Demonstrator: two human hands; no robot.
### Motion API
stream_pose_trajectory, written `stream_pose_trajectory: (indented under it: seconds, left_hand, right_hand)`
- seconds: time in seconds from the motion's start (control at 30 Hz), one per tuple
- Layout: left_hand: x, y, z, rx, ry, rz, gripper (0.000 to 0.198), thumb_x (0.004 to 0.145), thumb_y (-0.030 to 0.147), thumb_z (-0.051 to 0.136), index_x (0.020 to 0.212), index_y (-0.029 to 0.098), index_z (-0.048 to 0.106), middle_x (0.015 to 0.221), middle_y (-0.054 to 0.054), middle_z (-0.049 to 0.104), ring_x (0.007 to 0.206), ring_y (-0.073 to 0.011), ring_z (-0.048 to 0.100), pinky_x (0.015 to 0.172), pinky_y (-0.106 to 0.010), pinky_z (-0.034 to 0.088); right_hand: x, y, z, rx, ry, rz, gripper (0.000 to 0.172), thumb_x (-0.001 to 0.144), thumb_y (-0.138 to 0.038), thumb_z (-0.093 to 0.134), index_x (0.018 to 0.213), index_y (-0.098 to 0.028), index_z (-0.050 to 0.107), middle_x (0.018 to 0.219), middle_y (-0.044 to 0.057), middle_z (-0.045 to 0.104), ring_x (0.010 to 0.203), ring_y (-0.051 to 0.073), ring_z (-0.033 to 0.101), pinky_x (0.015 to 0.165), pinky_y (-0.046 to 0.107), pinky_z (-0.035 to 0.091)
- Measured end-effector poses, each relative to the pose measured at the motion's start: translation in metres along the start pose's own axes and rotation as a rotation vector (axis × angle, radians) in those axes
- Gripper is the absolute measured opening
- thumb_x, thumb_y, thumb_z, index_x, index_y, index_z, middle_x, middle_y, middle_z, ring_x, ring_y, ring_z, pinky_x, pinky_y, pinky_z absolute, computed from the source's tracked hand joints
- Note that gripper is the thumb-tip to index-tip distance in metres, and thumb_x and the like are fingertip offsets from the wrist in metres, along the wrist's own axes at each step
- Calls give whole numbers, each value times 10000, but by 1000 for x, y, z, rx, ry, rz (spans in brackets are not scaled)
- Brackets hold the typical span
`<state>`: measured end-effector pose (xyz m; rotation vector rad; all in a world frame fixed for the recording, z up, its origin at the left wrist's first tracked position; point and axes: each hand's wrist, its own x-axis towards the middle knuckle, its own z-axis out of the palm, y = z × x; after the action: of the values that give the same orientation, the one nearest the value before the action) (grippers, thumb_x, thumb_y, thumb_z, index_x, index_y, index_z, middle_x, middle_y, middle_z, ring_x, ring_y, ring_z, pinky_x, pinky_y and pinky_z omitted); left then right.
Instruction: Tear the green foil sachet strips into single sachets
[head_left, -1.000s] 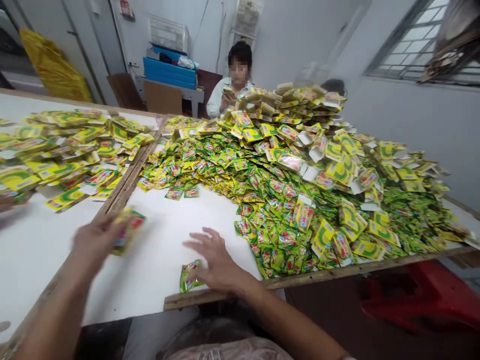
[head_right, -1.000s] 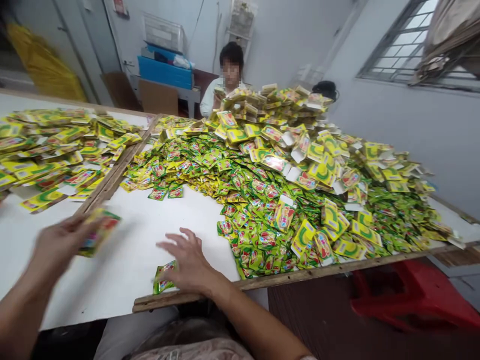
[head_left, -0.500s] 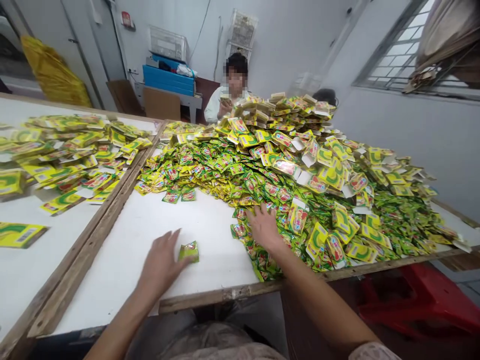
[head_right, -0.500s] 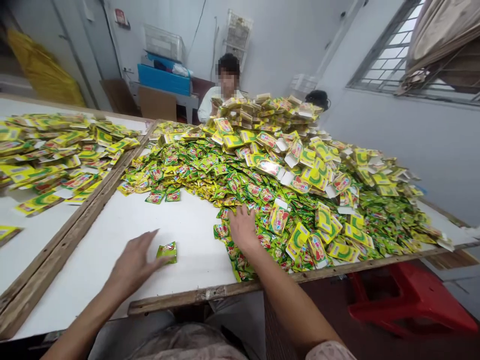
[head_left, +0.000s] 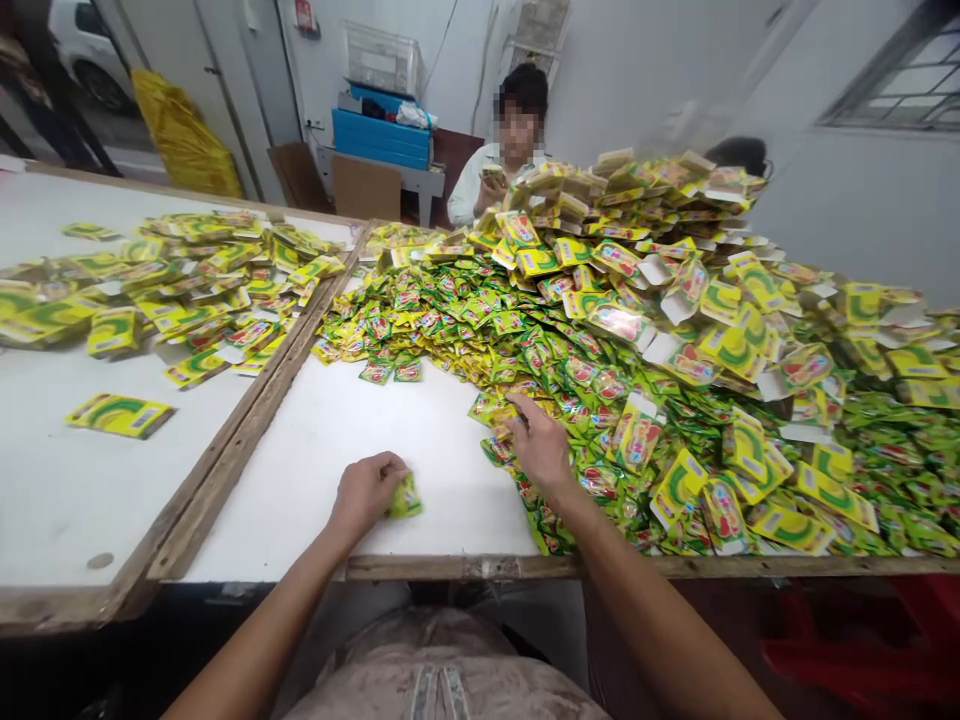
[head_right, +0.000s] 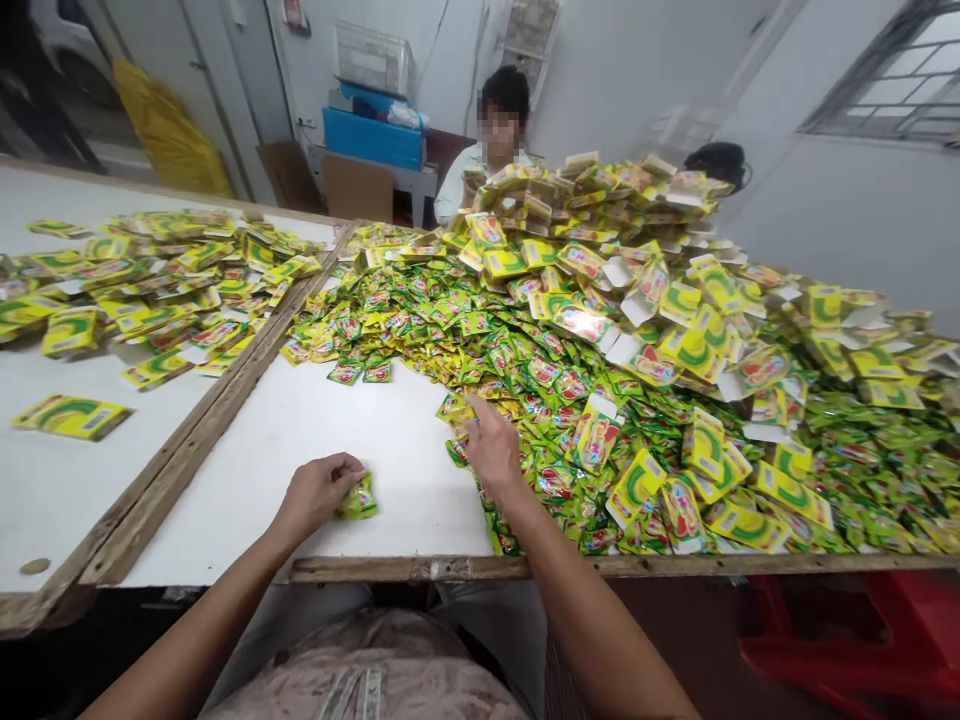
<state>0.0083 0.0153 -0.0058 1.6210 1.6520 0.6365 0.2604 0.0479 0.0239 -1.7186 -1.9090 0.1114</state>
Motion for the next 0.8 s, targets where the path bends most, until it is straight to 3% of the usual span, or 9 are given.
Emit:
stream_pose_trajectory:
  seconds: [0.17,0.27,0.43,0.5,0.6,0.7,0.8]
  left_hand:
    - [2,-4,6,-176,44,-38,201,711,380,579,709,194,657,567,10,623,556,-165,559,531,-242,364]
    - [2,-1,7,-148,68,-42,195,732,350,557,788,198,667,597,6,636,575,-167,561,534,-243,362]
    - [-3,12,12,-92,129,23,239,778,255,491,962,199,633,694,-9,653,632,-170,575,605,-269,387]
    - [-3,15,16,-174,122,66,243,777,242,488,976,196,621,698,-5,643,624,-158,570,615,-269,398]
    - [0,16,19,-441,-7,79,251,727,247,554,960,175,608,622,15,607,584,-142,562,585,-255,408]
    - [6,17,15,-721,-203,-28,337,624,242,654,941,143,595,583,20,611,519,-127,548,533,-240,402]
    - [10,20,12,-880,-285,-131,400,540,224,722,911,128,605,581,10,635,481,-112,538,504,-224,385]
  right_hand:
    - [-27,-13,32,225,-196,167,350,742,-251,529,1076,-200,620,727,12,618,661,171,540,660,290,417]
    - [-38,-18,34,349,-201,207,292,713,-285,565,983,-196,633,681,-5,564,627,153,496,649,289,406]
    - [-47,-37,34,917,-227,425,351,691,-388,604,972,-183,555,691,-34,499,605,119,488,578,249,414]
    - [-50,-46,36,958,-241,403,354,686,-363,617,981,-182,546,713,-34,504,615,112,495,591,248,424]
    - [-52,-55,35,816,-271,258,304,694,-276,590,982,-186,562,728,-32,510,614,109,482,603,248,423]
    - [-51,-59,29,742,-293,154,307,703,-235,561,1007,-192,556,735,-31,514,635,112,480,624,245,422]
    - [-49,-59,26,743,-305,126,295,712,-231,541,1005,-193,544,744,-28,522,648,114,491,632,244,425]
